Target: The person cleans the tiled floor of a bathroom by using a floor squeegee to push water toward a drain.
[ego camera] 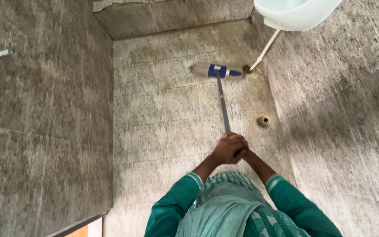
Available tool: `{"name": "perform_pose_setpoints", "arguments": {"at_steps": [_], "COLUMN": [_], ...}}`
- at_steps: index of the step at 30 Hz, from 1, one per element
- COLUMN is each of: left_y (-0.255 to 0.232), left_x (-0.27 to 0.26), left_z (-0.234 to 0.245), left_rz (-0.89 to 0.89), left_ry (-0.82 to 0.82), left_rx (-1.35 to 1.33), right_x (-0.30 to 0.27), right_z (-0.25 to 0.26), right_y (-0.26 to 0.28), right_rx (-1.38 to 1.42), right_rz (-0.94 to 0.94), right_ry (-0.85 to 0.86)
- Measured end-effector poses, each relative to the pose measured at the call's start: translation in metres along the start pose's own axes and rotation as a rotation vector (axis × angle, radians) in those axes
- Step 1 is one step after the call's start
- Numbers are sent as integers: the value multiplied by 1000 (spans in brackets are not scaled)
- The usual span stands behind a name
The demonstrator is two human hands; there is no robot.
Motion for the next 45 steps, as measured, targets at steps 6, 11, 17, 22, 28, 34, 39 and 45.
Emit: {"name": "perform_pose_setpoints", "arguments": {"at_steps": [6, 11, 17, 22, 28, 34, 39, 45], "left_y": [21, 36, 15, -10, -62, -136, -154, -157], "left_x": [-63, -124, -119, -169, -259, -362, -404, -421], "left_z": [-31, -50, -101, -101, -111, -126, -97, -93], "left_rz": [317, 1021, 1156, 1140, 1213, 1316, 1310, 1381], "left_ry": [-143, -475, -456, -346, -327, -529, -709, -840], "left_rx": [76, -865, -2003, -2166, -2096, -1962, -1876, -1752], "right_x": [9, 18, 0, -58, -123, -189, -208, -210], "right_z": [-28, -58, -108, -166, -245, -312, -342, -344], "right_y": [13, 67, 168, 235, 273, 312, 334, 330], "right_rx": [-183, -428, -257, -254, -213, -125, -50, -90], "right_rz": [37, 50, 105, -20, 32, 114, 140, 178], "right_ry": [145, 228, 305, 445, 493, 507, 630, 672]}}
Point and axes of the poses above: each hand's wrist, its own x-axis towards the middle knuckle, its own z-axis out of the back of the hand, y = z × x, the point moved 3 cm from there along x, towards the middle knuckle, and after that the axes turned 8 degrees about x, right-handed, at the moved point
